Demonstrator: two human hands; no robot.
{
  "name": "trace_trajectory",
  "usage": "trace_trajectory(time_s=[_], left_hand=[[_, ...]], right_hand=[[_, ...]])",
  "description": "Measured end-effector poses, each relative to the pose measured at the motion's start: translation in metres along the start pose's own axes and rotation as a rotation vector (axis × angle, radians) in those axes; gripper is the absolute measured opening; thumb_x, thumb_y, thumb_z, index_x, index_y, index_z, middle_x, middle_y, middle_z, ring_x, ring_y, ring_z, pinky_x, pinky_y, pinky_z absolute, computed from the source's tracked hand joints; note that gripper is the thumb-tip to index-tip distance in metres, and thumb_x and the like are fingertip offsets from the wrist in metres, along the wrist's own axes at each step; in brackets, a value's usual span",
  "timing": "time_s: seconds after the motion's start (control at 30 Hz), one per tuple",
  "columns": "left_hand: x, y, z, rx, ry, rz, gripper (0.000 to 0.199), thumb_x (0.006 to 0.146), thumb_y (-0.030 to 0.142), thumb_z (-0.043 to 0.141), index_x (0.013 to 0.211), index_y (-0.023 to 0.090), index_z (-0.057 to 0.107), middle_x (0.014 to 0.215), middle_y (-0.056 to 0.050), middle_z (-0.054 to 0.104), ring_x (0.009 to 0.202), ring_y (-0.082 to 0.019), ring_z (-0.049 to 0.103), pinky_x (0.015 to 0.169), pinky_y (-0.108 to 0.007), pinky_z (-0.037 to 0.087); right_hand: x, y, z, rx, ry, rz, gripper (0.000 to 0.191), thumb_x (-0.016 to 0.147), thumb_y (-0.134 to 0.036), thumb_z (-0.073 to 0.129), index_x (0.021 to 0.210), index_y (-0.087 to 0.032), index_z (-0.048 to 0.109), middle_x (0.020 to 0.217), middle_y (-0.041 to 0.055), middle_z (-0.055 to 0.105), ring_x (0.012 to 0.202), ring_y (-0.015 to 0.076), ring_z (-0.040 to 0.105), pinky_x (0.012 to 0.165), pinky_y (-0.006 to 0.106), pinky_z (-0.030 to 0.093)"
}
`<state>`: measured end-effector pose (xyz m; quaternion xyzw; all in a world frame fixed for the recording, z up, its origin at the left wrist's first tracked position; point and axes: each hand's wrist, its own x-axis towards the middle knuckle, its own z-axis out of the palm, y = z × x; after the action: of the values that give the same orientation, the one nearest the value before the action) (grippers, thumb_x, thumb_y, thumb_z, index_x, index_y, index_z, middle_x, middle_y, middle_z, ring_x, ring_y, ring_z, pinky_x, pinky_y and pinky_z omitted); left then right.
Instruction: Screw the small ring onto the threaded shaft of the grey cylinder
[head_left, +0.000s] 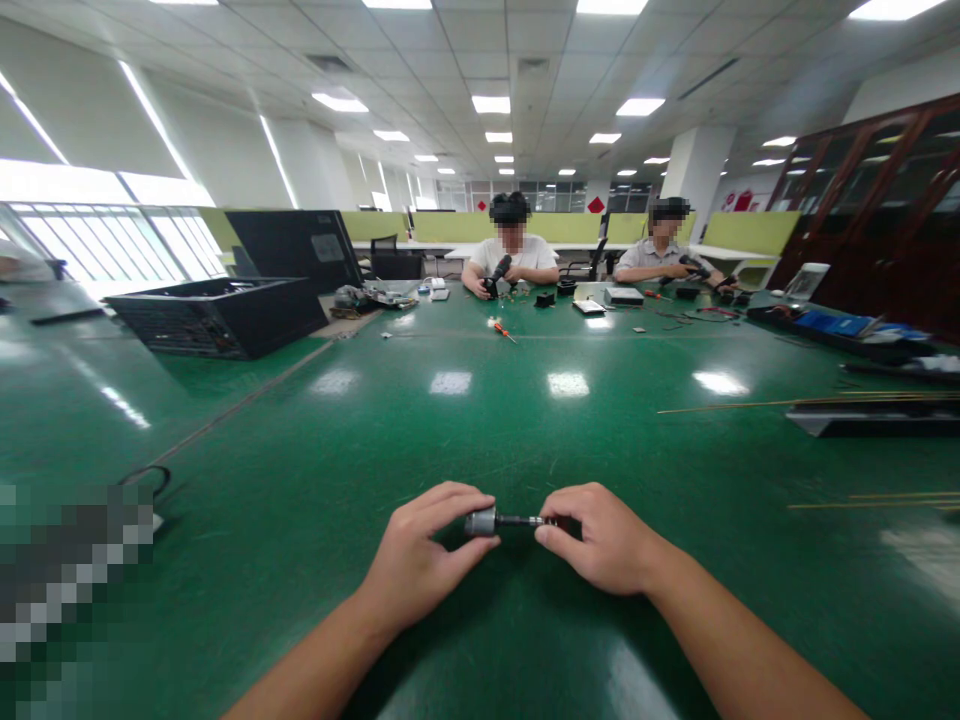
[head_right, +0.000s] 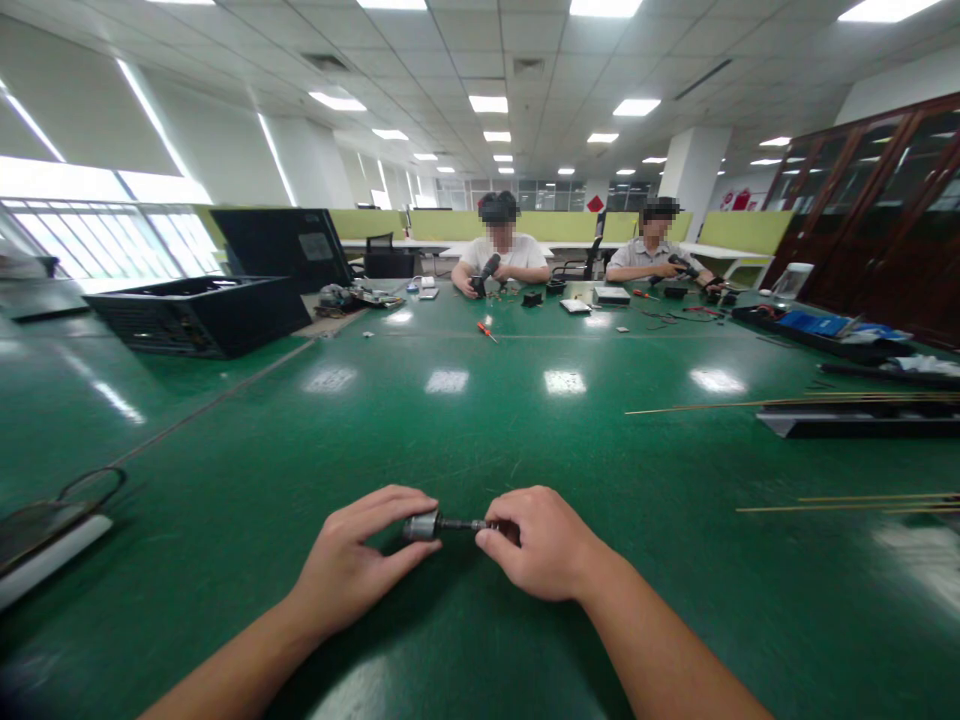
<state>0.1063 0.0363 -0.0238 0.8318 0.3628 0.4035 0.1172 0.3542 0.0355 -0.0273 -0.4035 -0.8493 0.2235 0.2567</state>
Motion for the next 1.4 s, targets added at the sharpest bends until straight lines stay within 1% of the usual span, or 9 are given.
trace_trajectory(time_s=[0.43, 0.8, 0.9, 1.0, 1.1, 1.17, 1.23, 1.3, 1.4], left_hand=[[0.001, 0.0, 0.0, 0.009, 0.008, -0.009, 0.028, 0.076, 0.019, 0.078, 0.103, 0.024, 0.073, 0.098, -0.004, 0.073, 0.088, -0.017, 0.07, 0.081, -0.026, 0.057], [0.002, -0.005, -0.003, 0.04, 0.007, -0.053, 0.027, 0.077, 0.024, 0.077, 0.103, 0.022, 0.072, 0.097, -0.005, 0.073, 0.088, -0.019, 0.069, 0.081, -0.031, 0.057], [0.004, -0.01, -0.006, 0.094, 0.026, -0.118, 0.025, 0.077, 0.03, 0.078, 0.1, 0.023, 0.072, 0.093, -0.004, 0.072, 0.086, -0.02, 0.067, 0.079, -0.033, 0.056], [0.005, -0.019, -0.005, 0.078, 0.046, -0.254, 0.028, 0.078, 0.036, 0.075, 0.101, 0.021, 0.07, 0.095, -0.005, 0.072, 0.087, -0.021, 0.068, 0.079, -0.034, 0.056], [0.007, -0.03, 0.0, -0.105, 0.067, -0.405, 0.042, 0.081, 0.042, 0.071, 0.115, 0.017, 0.065, 0.105, -0.008, 0.072, 0.094, -0.022, 0.07, 0.086, -0.035, 0.057], [0.008, -0.035, 0.001, -0.255, 0.077, -0.471, 0.052, 0.082, 0.046, 0.07, 0.123, 0.016, 0.06, 0.11, -0.01, 0.072, 0.099, -0.022, 0.071, 0.089, -0.035, 0.058], [0.009, -0.036, -0.005, -0.342, 0.1, -0.509, 0.054, 0.081, 0.048, 0.071, 0.121, 0.014, 0.061, 0.107, -0.011, 0.074, 0.097, -0.023, 0.072, 0.086, -0.034, 0.059], [0.007, -0.036, -0.02, -0.347, 0.14, -0.523, 0.051, 0.078, 0.05, 0.074, 0.112, 0.014, 0.064, 0.103, -0.011, 0.075, 0.095, -0.024, 0.073, 0.082, -0.031, 0.061], [-0.011, -0.04, -0.062, -0.187, 0.188, -0.549, 0.047, 0.075, 0.051, 0.077, 0.106, 0.017, 0.065, 0.095, -0.007, 0.078, 0.089, -0.025, 0.075, 0.069, -0.026, 0.061]], right_hand=[[0.0, 0.001, -0.001, -0.005, -0.001, 0.02, 0.019, 0.091, -0.027, 0.057, 0.077, -0.017, 0.066, 0.069, -0.0005, 0.061, 0.065, 0.0129, 0.054, 0.063, 0.025, 0.033], [0.0, 0.002, -0.001, -0.015, 0.002, 0.02, 0.017, 0.09, -0.027, 0.058, 0.08, -0.017, 0.068, 0.072, 0.0007, 0.064, 0.068, 0.0142, 0.057, 0.065, 0.025, 0.036], [0.0, 0.003, -0.001, -0.009, 0.002, 0.022, 0.017, 0.091, -0.027, 0.058, 0.08, -0.017, 0.067, 0.073, 0.0007, 0.065, 0.068, 0.014, 0.057, 0.065, 0.025, 0.036], [0.001, 0.003, -0.001, -0.012, 0.0, 0.038, 0.021, 0.093, -0.029, 0.056, 0.078, -0.017, 0.065, 0.071, 0.0002, 0.064, 0.067, 0.0134, 0.057, 0.064, 0.025, 0.035], [0.003, 0.003, -0.002, -0.02, 0.009, 0.061, 0.025, 0.094, -0.03, 0.053, 0.076, -0.017, 0.063, 0.07, -0.0002, 0.062, 0.067, 0.0129, 0.055, 0.063, 0.024, 0.033], [0.004, 0.004, -0.003, -0.028, 0.016, 0.076, 0.026, 0.095, -0.03, 0.052, 0.075, -0.017, 0.063, 0.07, -0.0004, 0.061, 0.066, 0.0126, 0.054, 0.062, 0.024, 0.032], [0.004, 0.005, -0.003, -0.036, 0.019, 0.088, 0.026, 0.095, -0.031, 0.053, 0.075, -0.017, 0.063, 0.069, -0.0003, 0.061, 0.065, 0.0124, 0.053, 0.061, 0.024, 0.031], [0.004, 0.006, -0.002, -0.037, 0.019, 0.093, 0.026, 0.095, -0.031, 0.053, 0.076, -0.017, 0.064, 0.069, 0.0001, 0.062, 0.065, 0.0125, 0.054, 0.061, 0.024, 0.031], [0.004, 0.006, -0.002, -0.027, 0.018, 0.099, 0.025, 0.095, -0.032, 0.054, 0.08, -0.016, 0.067, 0.072, 0.0013, 0.064, 0.066, 0.0131, 0.055, 0.061, 0.024, 0.032]])
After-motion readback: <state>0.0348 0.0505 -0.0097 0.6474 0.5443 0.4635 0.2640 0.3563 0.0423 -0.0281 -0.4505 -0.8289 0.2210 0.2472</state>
